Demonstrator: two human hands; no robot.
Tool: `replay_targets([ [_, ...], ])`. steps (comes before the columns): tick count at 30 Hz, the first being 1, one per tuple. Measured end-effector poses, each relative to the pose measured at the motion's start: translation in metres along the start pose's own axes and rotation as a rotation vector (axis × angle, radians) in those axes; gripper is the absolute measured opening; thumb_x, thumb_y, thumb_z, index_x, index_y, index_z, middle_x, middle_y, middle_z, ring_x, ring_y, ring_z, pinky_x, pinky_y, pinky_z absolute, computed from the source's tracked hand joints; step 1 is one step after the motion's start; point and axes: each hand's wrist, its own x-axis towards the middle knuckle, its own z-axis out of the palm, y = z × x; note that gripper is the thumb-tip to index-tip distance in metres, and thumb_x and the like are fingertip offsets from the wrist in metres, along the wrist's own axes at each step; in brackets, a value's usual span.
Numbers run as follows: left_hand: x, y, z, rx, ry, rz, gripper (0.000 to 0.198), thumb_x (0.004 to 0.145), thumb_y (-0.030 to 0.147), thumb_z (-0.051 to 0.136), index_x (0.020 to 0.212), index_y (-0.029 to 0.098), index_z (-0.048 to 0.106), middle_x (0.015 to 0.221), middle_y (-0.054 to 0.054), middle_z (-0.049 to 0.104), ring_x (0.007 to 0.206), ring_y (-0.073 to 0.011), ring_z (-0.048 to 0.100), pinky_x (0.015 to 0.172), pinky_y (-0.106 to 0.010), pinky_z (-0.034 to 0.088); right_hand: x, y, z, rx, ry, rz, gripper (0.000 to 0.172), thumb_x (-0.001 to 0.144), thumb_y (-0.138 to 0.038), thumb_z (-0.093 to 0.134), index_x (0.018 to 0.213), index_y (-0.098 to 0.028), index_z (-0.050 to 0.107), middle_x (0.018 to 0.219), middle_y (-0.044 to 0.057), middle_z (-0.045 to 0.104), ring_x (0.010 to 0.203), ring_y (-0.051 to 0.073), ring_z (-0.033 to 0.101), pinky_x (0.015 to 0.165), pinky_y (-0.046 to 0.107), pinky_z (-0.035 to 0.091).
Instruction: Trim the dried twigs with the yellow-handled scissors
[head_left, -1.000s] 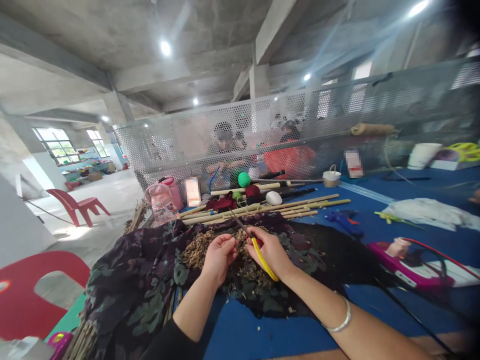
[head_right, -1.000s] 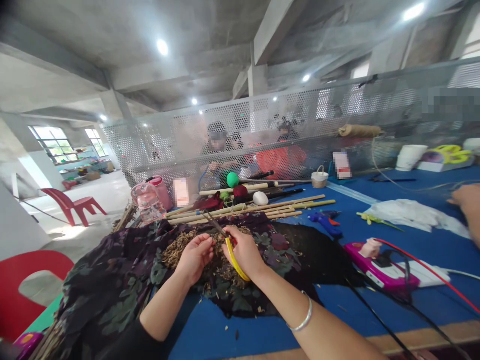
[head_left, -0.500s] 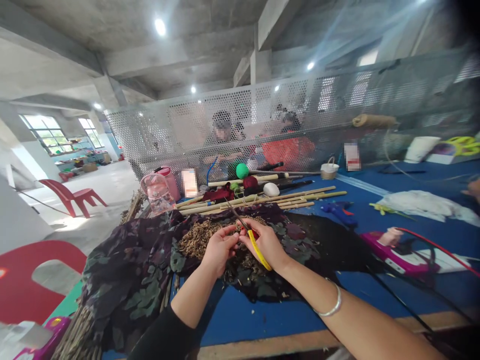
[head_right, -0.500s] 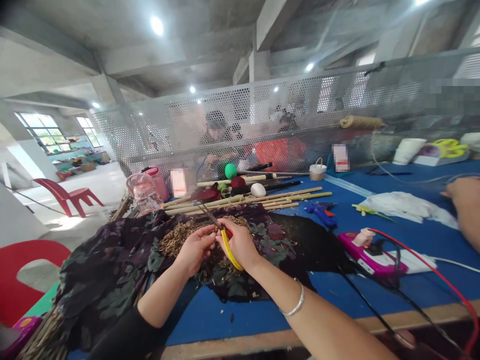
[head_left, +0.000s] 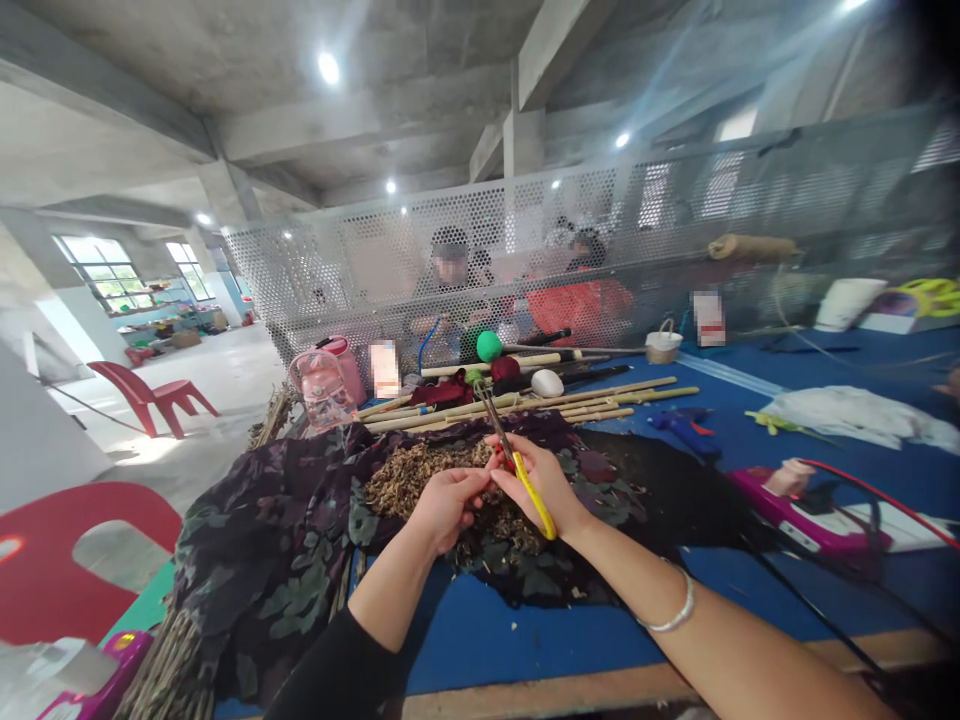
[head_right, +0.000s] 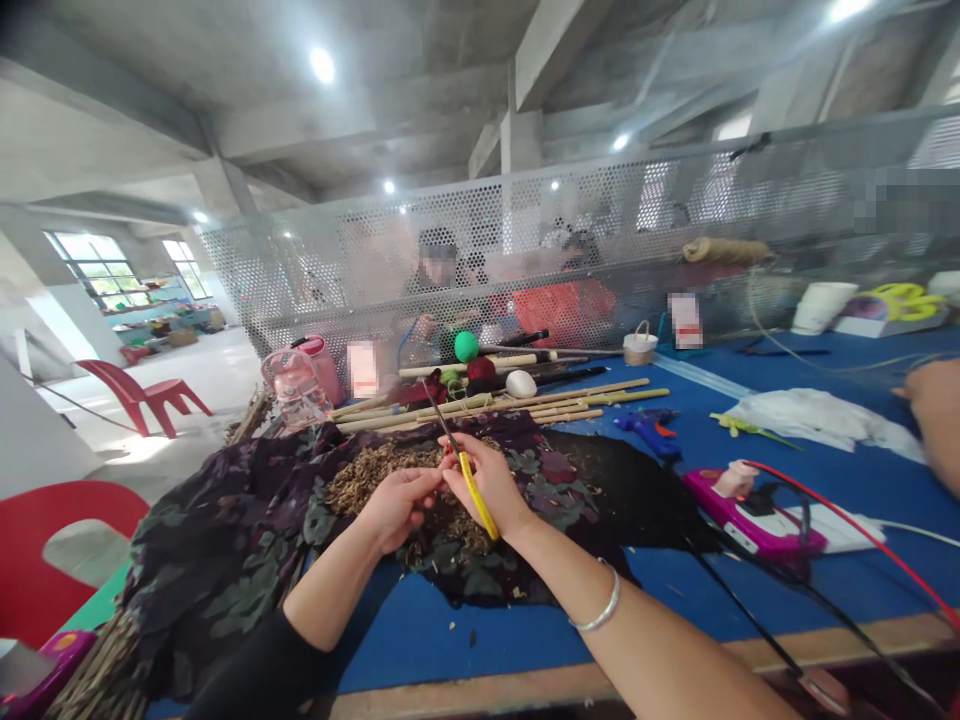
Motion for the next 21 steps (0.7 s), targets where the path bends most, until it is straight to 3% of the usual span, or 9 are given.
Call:
replay_targets([
  [5,-0.0006,0.0015,-0.0017,-0.053,-0.055,-0.049,0.033,0.059,0.038,0.073,0.072,0.009,0.064,0.069,-0.002,0.056,0.046,-0.0009,0.038,0.034,-0.012,0.017,0.0003,0.0055,-0.0016,0.014,-0.034,0.005,0.034,0.069,-0.019,0.056,0.103,-0.02,0.052,0.074,0.0,0.059,0.062,0.013,0.059,0.06,0.025,0.052],
  [11,-0.0009,0.0024,-0.0037,-0.064,-0.108,-0.012,0.032,0.059,0.037,0.074,0.073,0.01,0.064,0.07,-0.001,0.055,0.049,-0.0006,0.04,0.036,-0.011,0.021,0.0012,0.0081,-0.0017,0.037,-0.016,-0.003,0.033,0.069,-0.019,0.058,0.101,-0.021,0.051,0.073,-0.001,0.057,0.062,0.012,0.058,0.059,0.024,0.051],
  [17,-0.0003,0.0018,-0.0023,-0.046,-0.09,0.015,0.03,0.06,0.037,0.073,0.071,0.01,0.063,0.067,0.0,0.054,0.049,-0.0018,0.043,0.035,-0.012,0.025,0.0006,0.0066,-0.0024,-0.02,-0.004,-0.026,0.032,0.069,-0.022,0.058,0.101,-0.019,0.052,0.077,0.0,0.06,0.066,0.012,0.059,0.062,0.024,0.051],
  [21,-0.0006,0.0042,0.0008,-0.097,-0.005,0.095,0.03,0.06,0.037,0.073,0.071,0.011,0.062,0.062,0.001,0.053,0.049,-0.0025,0.044,0.036,-0.011,0.027,-0.0005,0.006,-0.0031,-0.192,0.018,-0.053,0.029,0.072,-0.027,0.058,0.1,-0.02,0.052,0.077,0.0,0.06,0.068,0.013,0.059,0.065,0.026,0.049],
])
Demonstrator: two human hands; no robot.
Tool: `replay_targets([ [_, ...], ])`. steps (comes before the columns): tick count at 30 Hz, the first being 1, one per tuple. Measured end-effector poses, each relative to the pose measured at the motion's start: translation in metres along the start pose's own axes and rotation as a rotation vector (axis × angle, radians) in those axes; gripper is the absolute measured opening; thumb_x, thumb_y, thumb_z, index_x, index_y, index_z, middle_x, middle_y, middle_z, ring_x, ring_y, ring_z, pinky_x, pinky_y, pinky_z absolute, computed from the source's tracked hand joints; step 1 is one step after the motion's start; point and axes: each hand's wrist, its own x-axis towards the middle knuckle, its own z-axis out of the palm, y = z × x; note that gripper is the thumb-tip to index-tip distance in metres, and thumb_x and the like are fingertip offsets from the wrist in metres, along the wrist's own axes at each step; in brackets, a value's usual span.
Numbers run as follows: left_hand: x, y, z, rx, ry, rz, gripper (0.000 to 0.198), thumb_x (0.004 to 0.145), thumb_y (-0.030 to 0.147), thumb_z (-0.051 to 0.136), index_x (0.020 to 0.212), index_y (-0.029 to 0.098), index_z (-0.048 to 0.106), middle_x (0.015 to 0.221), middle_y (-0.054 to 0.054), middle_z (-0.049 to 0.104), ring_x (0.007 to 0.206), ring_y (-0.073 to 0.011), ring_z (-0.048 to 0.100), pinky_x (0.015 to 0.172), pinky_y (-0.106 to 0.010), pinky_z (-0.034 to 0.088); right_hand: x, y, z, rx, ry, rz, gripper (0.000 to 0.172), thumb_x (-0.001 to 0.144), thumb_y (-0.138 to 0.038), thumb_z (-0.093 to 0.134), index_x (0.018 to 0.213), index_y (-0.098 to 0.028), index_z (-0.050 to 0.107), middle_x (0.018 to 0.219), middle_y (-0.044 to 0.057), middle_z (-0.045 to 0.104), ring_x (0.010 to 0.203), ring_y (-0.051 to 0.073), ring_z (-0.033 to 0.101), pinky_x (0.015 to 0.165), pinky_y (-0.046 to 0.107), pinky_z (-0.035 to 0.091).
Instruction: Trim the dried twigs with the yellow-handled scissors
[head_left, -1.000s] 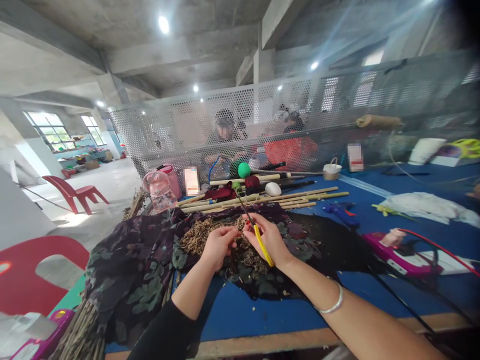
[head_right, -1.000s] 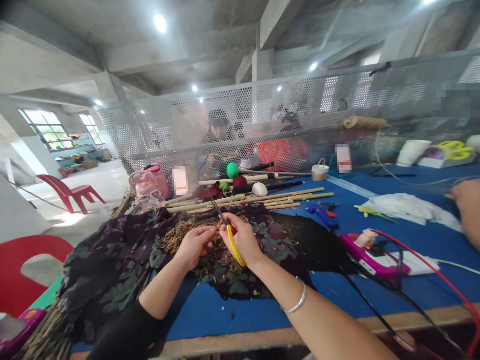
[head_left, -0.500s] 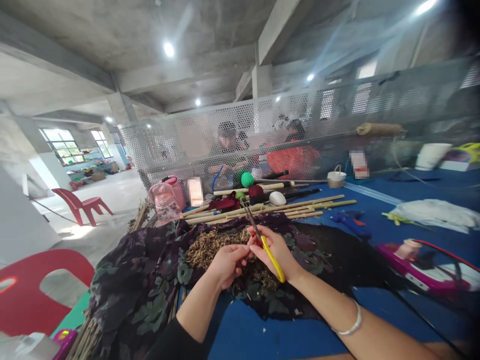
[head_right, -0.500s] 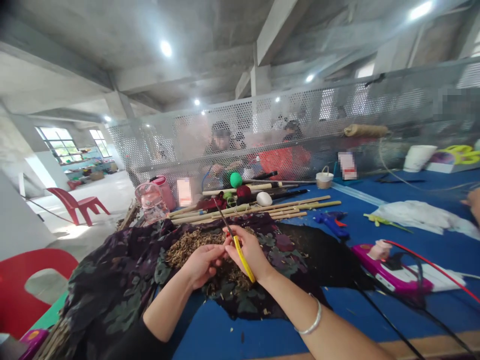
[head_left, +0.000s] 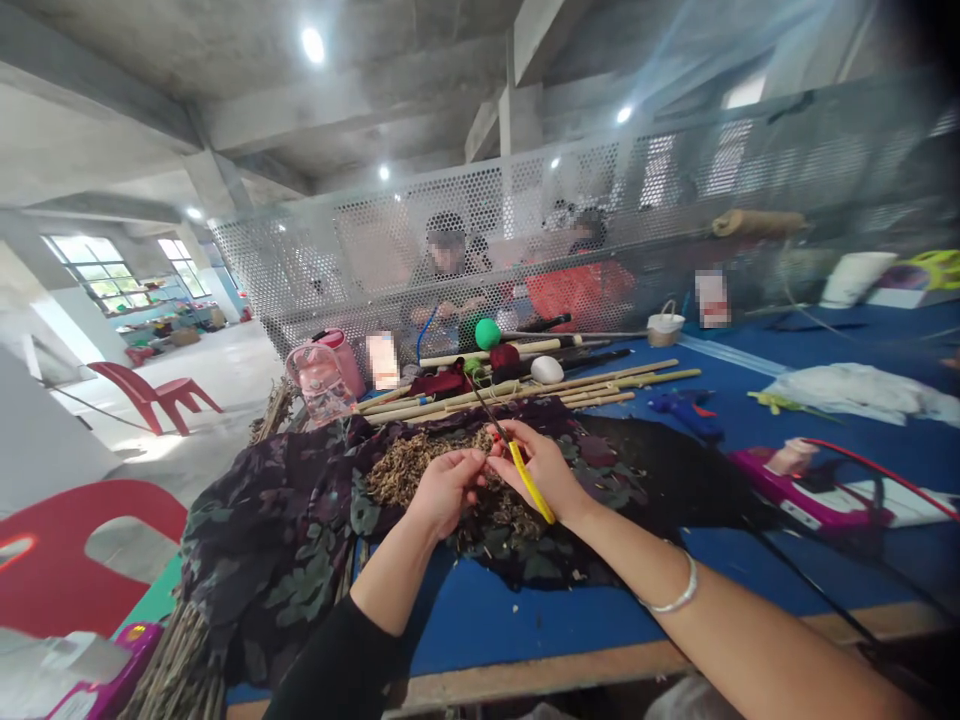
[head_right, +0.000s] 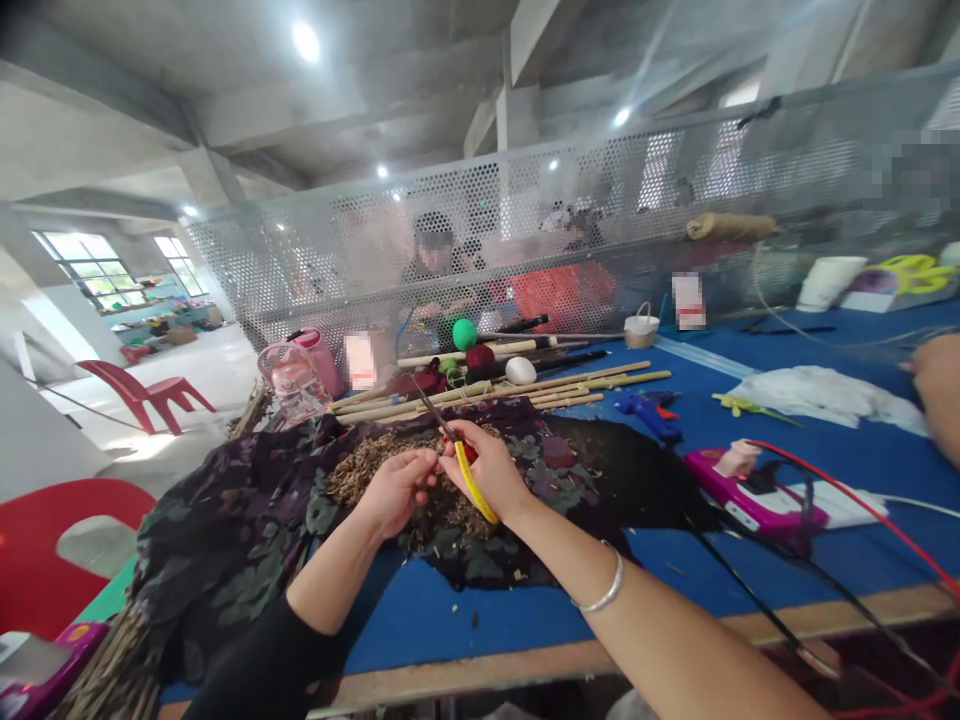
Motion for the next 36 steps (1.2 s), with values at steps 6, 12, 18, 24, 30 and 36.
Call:
replay_targets([
  [6,-0.0008,0.0088,0.0002,-0.156,0.099,0.162,0.031,0.059,0.036,0.074,0.072,0.013,0.059,0.066,0.002,0.055,0.049,-0.0019,0.044,0.039,-0.011,0.033,-0.0016,-0.001,-0.0008,-0.403,0.019,-0.14,0.053,0.064,-0.04,0.068,0.108,-0.018,0.049,0.105,0.01,0.058,0.094,0.024,0.055,0.084,0.038,0.044],
  [12,0.0027,0.0063,-0.0031,-0.137,0.11,0.246,0.032,0.056,0.033,0.076,0.076,0.013,0.06,0.06,0.003,0.055,0.048,-0.0043,0.047,0.04,-0.013,0.036,-0.0019,0.0,-0.0001,-0.525,-0.087,-0.195,0.06,0.063,-0.049,0.068,0.11,-0.018,0.048,0.102,0.01,0.058,0.096,0.026,0.053,0.084,0.04,0.042],
  [18,0.0036,0.0023,-0.0041,-0.102,0.065,0.227,0.031,0.059,0.033,0.074,0.077,0.013,0.06,0.057,0.003,0.056,0.048,-0.0049,0.048,0.047,-0.016,0.04,-0.0031,-0.0023,-0.0005,-0.524,-0.099,-0.186,0.061,0.063,-0.053,0.067,0.111,-0.019,0.049,0.099,0.01,0.058,0.094,0.025,0.054,0.082,0.038,0.043],
  [24,0.0023,0.0017,-0.0039,0.007,0.099,0.304,0.029,0.063,0.037,0.071,0.076,0.013,0.061,0.056,0.003,0.055,0.049,-0.006,0.048,0.05,-0.018,0.041,-0.0052,-0.0036,-0.0011,-0.529,-0.11,-0.129,0.063,0.061,-0.059,0.066,0.109,-0.021,0.053,0.098,0.008,0.06,0.09,0.023,0.058,0.079,0.035,0.045],
  [30,0.0005,0.0034,-0.0023,0.091,0.157,0.333,0.028,0.064,0.04,0.068,0.069,0.013,0.061,0.059,0.002,0.056,0.051,-0.0066,0.049,0.052,-0.019,0.042,-0.0057,-0.0012,-0.0002,-0.51,-0.101,-0.094,0.06,0.061,-0.056,0.068,0.108,-0.022,0.055,0.099,0.008,0.064,0.091,0.023,0.06,0.08,0.033,0.045],
  [36,0.0005,0.0056,-0.0004,0.095,0.151,0.294,0.029,0.062,0.041,0.069,0.066,0.013,0.06,0.059,0.001,0.055,0.051,-0.0068,0.048,0.053,-0.019,0.043,-0.0039,-0.002,-0.0018,-0.502,-0.126,-0.096,0.048,0.065,-0.047,0.067,0.105,-0.022,0.057,0.094,0.007,0.066,0.084,0.021,0.062,0.073,0.029,0.046],
])
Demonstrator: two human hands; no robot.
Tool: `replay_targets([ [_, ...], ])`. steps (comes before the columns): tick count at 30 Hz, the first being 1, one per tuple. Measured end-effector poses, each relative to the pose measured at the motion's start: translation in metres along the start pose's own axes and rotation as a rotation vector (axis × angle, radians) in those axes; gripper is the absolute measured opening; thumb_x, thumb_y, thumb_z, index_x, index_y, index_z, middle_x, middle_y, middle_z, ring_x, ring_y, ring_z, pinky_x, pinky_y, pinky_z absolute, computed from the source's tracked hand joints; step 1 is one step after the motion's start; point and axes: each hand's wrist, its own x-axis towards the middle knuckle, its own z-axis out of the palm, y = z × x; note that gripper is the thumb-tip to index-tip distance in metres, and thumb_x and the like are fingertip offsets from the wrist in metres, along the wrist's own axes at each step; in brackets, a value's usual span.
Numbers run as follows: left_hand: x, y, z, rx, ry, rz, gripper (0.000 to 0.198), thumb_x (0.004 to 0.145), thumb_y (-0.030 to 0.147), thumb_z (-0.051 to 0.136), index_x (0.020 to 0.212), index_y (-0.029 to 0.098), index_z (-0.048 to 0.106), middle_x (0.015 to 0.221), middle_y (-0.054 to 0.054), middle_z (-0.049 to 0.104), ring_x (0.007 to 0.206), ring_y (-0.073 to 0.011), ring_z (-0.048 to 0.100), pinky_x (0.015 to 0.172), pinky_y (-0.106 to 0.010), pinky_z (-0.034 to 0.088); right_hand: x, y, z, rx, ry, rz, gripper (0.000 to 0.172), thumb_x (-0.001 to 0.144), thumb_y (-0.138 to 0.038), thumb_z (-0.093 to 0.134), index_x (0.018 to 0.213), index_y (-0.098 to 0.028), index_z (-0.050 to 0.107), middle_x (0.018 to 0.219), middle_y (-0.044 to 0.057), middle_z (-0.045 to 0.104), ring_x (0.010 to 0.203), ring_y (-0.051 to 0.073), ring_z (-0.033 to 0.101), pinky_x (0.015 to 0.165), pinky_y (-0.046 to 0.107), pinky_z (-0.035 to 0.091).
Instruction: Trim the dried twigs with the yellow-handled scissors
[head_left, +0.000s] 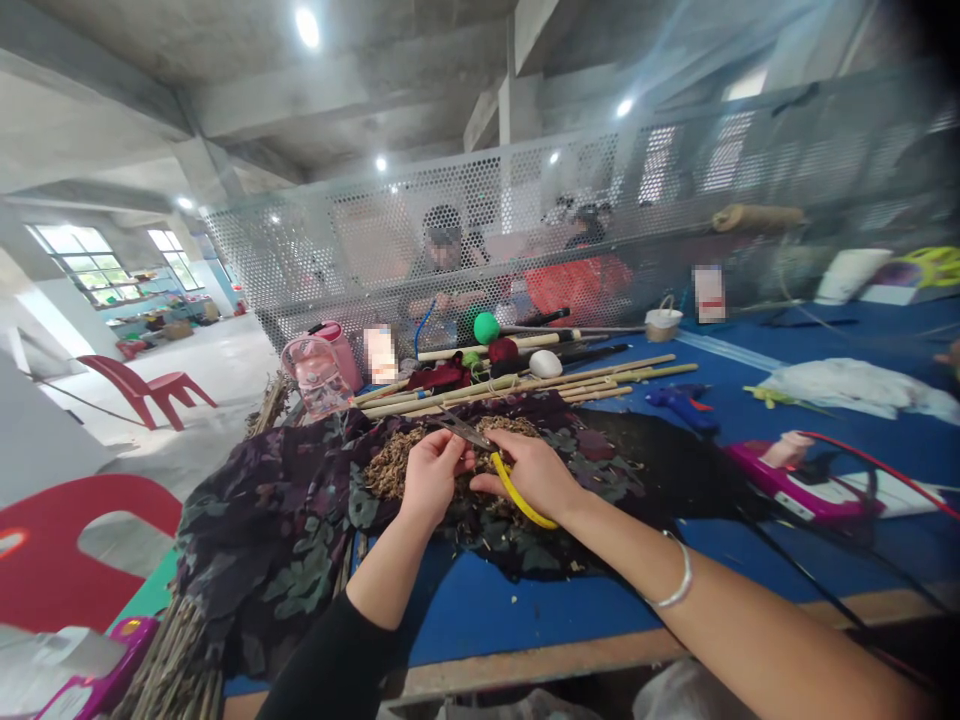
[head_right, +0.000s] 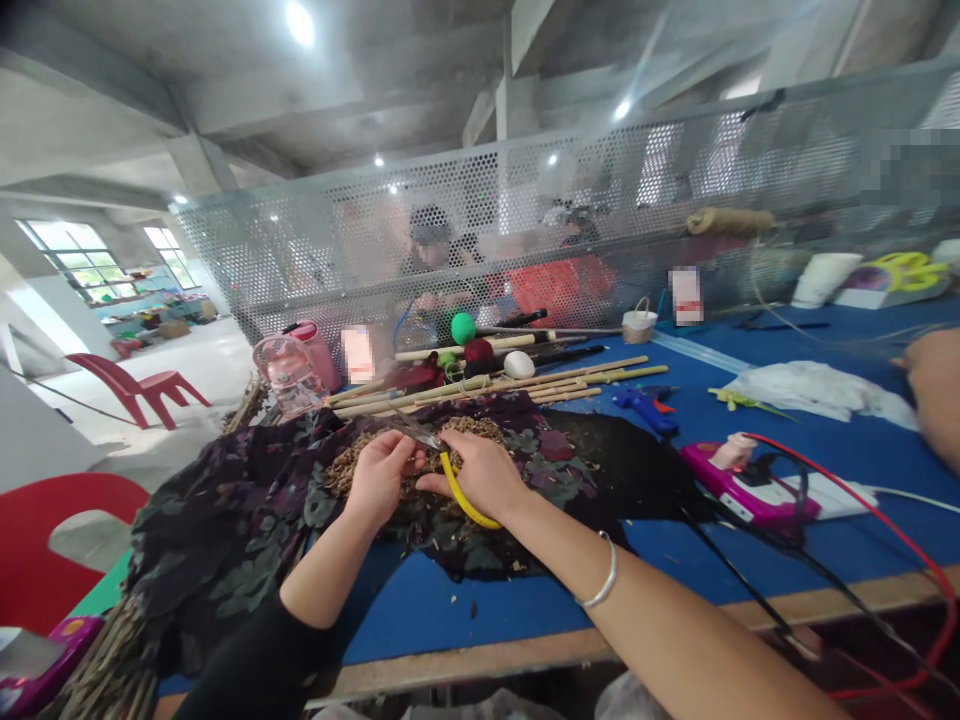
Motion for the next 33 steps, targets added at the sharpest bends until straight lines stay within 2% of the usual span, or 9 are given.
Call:
replay_targets([
  [3,0.003,0.0,-0.004,0.035,-0.002,-0.03,0.025,0.064,0.039,0.066,0.067,0.014,0.06,0.06,0.001,0.056,0.052,-0.0081,0.05,0.054,-0.021,0.043,0.001,0.002,-0.003,-0.031,-0.024,0.017,0.048,0.066,-0.049,0.066,0.105,-0.021,0.058,0.094,0.007,0.066,0.081,0.021,0.063,0.07,0.028,0.046],
  [6,0.01,-0.004,-0.018,0.343,0.078,-0.086,0.014,0.066,0.03,0.063,0.065,0.016,0.064,0.055,0.0,0.056,0.051,-0.0111,0.05,0.052,-0.023,0.041,0.004,0.007,-0.01,-0.062,-0.038,0.031,0.054,0.064,-0.053,0.066,0.107,-0.021,0.058,0.095,0.008,0.067,0.082,0.022,0.062,0.07,0.029,0.045],
  [11,0.018,-0.014,-0.037,0.755,0.185,0.181,0.011,0.06,0.009,0.064,0.066,0.017,0.068,0.067,-0.003,0.062,0.066,-0.0148,0.055,0.071,-0.027,0.041,0.009,0.021,-0.02,-0.058,-0.041,0.094,0.051,0.07,-0.052,0.06,0.108,-0.018,0.057,0.069,0.003,0.064,0.062,0.018,0.059,0.058,0.025,0.042],
  [15,0.01,-0.016,-0.022,0.856,-0.017,0.359,0.016,0.07,0.019,0.061,0.083,0.021,0.069,0.081,-0.005,0.062,0.076,-0.0172,0.056,0.078,-0.029,0.041,0.01,0.031,-0.021,-0.004,0.01,0.128,0.046,0.073,-0.05,0.056,0.106,-0.018,0.057,0.068,0.002,0.064,0.061,0.017,0.058,0.059,0.024,0.042],
  [18,0.005,-0.021,-0.008,0.951,-0.147,0.316,0.031,0.062,0.023,0.069,0.094,0.023,0.068,0.089,-0.007,0.06,0.081,-0.0204,0.056,0.078,-0.029,0.041,0.009,0.033,-0.018,0.036,0.023,0.135,0.042,0.075,-0.047,0.055,0.106,-0.019,0.056,0.07,0.002,0.064,0.06,0.016,0.057,0.058,0.024,0.042],
  [21,0.009,-0.028,-0.006,1.049,-0.152,0.236,0.017,0.063,0.013,0.063,0.076,0.022,0.07,0.081,-0.008,0.061,0.077,-0.0214,0.057,0.076,-0.03,0.041,0.009,0.031,-0.015,0.027,0.034,0.13,0.041,0.074,-0.046,0.055,0.107,-0.02,0.057,0.069,0.002,0.064,0.06,0.017,0.057,0.058,0.025,0.043],
  [24,0.016,-0.028,-0.013,0.994,-0.111,0.223,0.015,0.065,0.011,0.059,0.06,0.022,0.068,0.068,-0.007,0.061,0.073,-0.0213,0.057,0.077,-0.03,0.04,0.009,0.03,-0.013,0.015,0.046,0.139,0.042,0.073,-0.045,0.057,0.106,-0.02,0.057,0.074,0.004,0.066,0.064,0.018,0.059,0.061,0.026,0.043],
  [29,0.019,-0.018,-0.026,0.84,0.025,0.25,0.012,0.068,0.016,0.058,0.064,0.021,0.068,0.067,-0.007,0.065,0.069,-0.0198,0.057,0.075,-0.03,0.041,0.008,0.028,-0.011,0.01,0.023,0.128,0.042,0.073,-0.045,0.057,0.106,-0.019,0.057,0.073,0.004,0.065,0.064,0.018,0.059,0.058,0.025,0.042],
  [33,0.017,-0.017,-0.022,0.546,0.083,0.055,0.012,0.07,0.028,0.061,0.065,0.017,0.065,0.054,-0.002,0.058,0.05,-0.0132,0.05,0.057,-0.025,0.041,0.008,0.025,-0.008,-0.01,0.029,0.116,0.042,0.073,-0.045,0.057,0.106,-0.019,0.057,0.071,0.003,0.064,0.063,0.017,0.058,0.06,0.026,0.042],
])
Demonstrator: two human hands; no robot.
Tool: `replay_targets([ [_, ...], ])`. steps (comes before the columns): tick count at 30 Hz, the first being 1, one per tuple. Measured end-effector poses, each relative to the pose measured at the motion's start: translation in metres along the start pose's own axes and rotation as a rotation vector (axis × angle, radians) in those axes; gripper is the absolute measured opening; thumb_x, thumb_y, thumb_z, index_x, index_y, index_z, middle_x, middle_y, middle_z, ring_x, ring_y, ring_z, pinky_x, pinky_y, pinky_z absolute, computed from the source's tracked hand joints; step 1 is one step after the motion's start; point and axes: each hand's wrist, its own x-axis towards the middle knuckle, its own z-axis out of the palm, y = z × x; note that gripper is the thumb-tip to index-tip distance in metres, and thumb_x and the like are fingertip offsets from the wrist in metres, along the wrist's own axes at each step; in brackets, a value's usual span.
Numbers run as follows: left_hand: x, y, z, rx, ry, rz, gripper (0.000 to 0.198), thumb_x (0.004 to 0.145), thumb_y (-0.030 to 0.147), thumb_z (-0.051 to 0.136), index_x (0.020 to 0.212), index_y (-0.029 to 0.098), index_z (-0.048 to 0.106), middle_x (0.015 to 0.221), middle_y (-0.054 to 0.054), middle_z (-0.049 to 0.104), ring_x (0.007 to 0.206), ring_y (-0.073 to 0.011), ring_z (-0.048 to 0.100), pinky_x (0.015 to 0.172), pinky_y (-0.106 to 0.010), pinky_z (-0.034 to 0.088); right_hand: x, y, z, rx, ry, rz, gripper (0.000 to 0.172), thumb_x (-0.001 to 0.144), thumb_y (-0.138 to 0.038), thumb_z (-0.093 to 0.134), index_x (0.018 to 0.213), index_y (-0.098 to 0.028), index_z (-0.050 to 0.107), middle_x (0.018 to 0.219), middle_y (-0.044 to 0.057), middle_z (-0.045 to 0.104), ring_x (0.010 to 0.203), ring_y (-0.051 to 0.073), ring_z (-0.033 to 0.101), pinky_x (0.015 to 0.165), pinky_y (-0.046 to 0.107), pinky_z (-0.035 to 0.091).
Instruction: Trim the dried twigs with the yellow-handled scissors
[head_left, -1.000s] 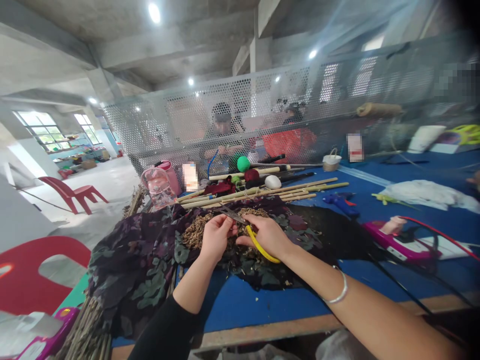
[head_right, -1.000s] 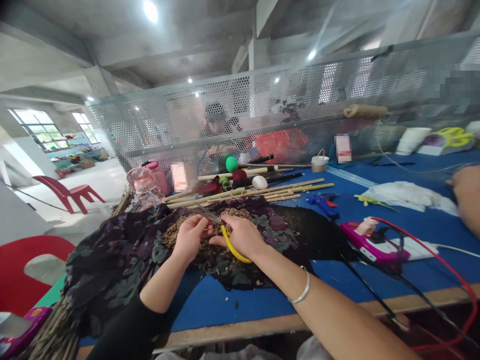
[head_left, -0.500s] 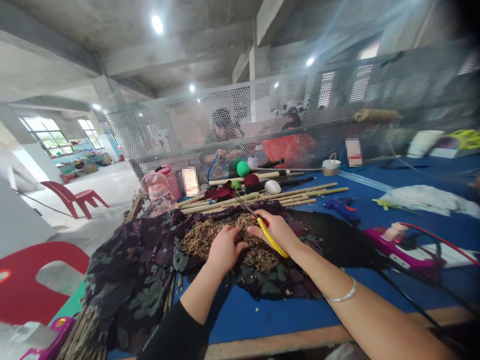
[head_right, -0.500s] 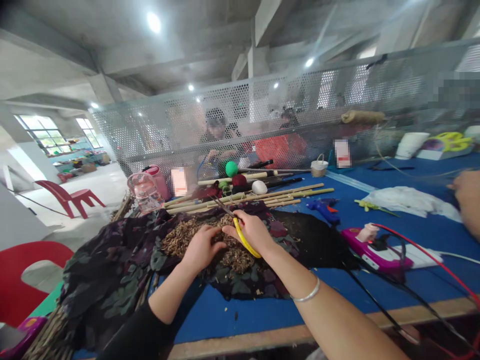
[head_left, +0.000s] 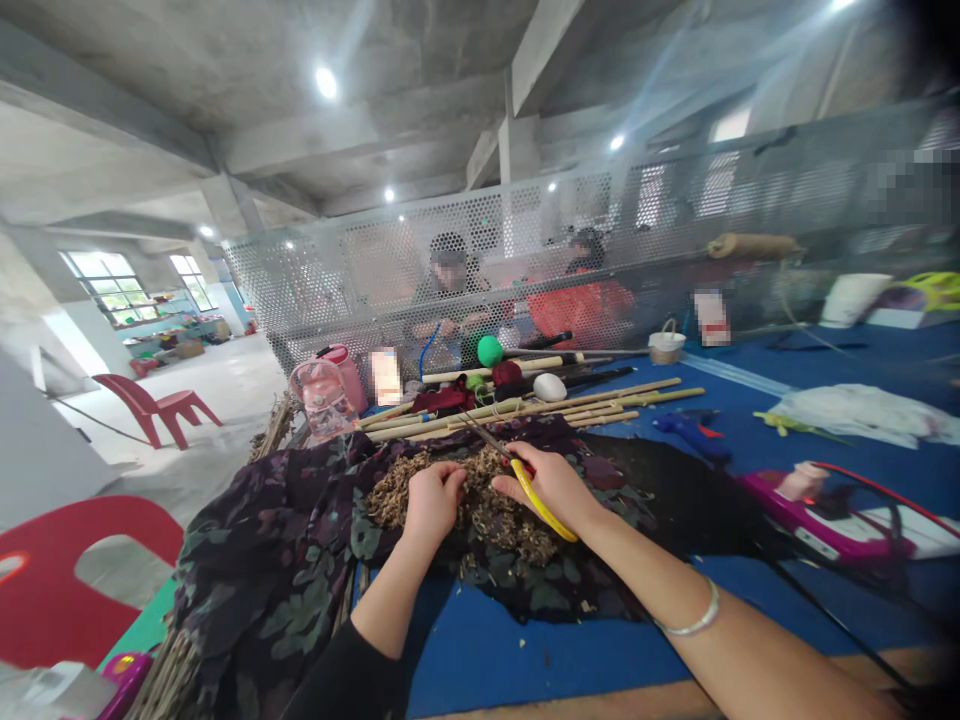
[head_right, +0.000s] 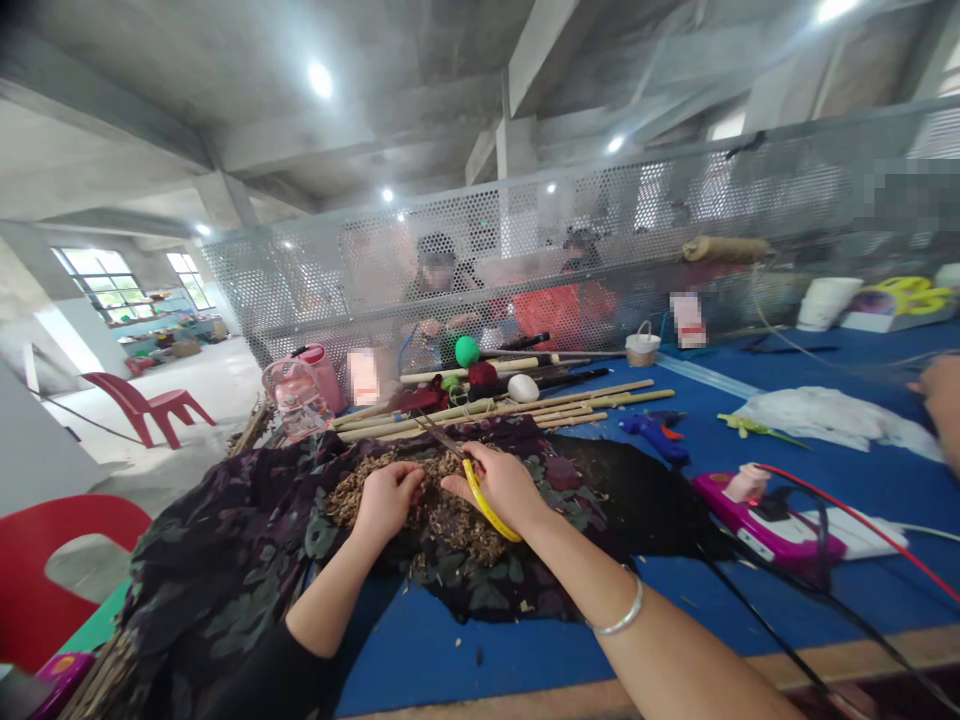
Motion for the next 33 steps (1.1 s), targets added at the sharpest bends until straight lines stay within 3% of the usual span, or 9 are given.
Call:
replay_targets([
  [4,-0.003,0.008,0.009,-0.511,-0.081,-0.206,0.028,0.062,0.039,0.07,0.066,0.014,0.06,0.054,0.003,0.051,0.048,-0.0063,0.046,0.052,-0.019,0.042,-0.002,-0.006,0.0,-0.024,-0.007,-0.01,0.046,0.07,-0.045,0.06,0.109,-0.021,0.055,0.078,0.003,0.065,0.068,0.018,0.06,0.061,0.027,0.043],
  [9,-0.007,0.018,0.008,-0.782,-0.065,-0.212,0.034,0.055,0.038,0.076,0.072,0.013,0.059,0.062,0.004,0.051,0.052,-0.0031,0.046,0.052,-0.015,0.045,-0.004,-0.01,-0.002,0.001,-0.031,-0.07,0.055,0.064,-0.044,0.067,0.111,-0.021,0.052,0.103,0.008,0.061,0.09,0.022,0.059,0.076,0.032,0.045],
  [16,-0.008,0.015,0.007,-0.698,-0.051,-0.166,0.031,0.054,0.038,0.076,0.064,0.013,0.059,0.06,0.004,0.053,0.05,-0.0047,0.047,0.051,-0.018,0.046,-0.004,-0.007,0.001,0.01,-0.075,-0.167,0.071,0.056,-0.053,0.072,0.113,-0.016,0.051,0.108,0.012,0.059,0.1,0.026,0.054,0.087,0.039,0.042],
  [22,-0.012,0.018,0.009,-0.544,-0.078,-0.103,0.026,0.058,0.035,0.071,0.071,0.013,0.065,0.056,0.004,0.053,0.046,-0.005,0.044,0.052,-0.021,0.046,-0.007,-0.011,-0.001,-0.017,-0.102,-0.148,0.071,0.057,-0.06,0.068,0.113,-0.018,0.054,0.11,0.011,0.06,0.101,0.026,0.056,0.087,0.037,0.042],
  [25,-0.012,0.02,0.006,-0.463,-0.061,-0.086,0.021,0.06,0.033,0.068,0.069,0.014,0.066,0.055,0.004,0.053,0.047,-0.0063,0.046,0.053,-0.022,0.047,-0.007,-0.015,-0.004,-0.038,-0.135,-0.117,0.066,0.059,-0.061,0.066,0.11,-0.021,0.056,0.107,0.009,0.063,0.096,0.024,0.059,0.081,0.034,0.044],
  [33,-0.01,0.017,0.001,-0.348,-0.037,-0.085,0.018,0.064,0.032,0.062,0.066,0.014,0.063,0.057,0.002,0.056,0.049,-0.0089,0.05,0.052,-0.023,0.045,-0.006,-0.014,-0.004,-0.05,-0.206,-0.068,0.055,0.062,-0.064,0.061,0.099,-0.023,0.06,0.077,0.004,0.068,0.072,0.021,0.063,0.061,0.026,0.042],
])
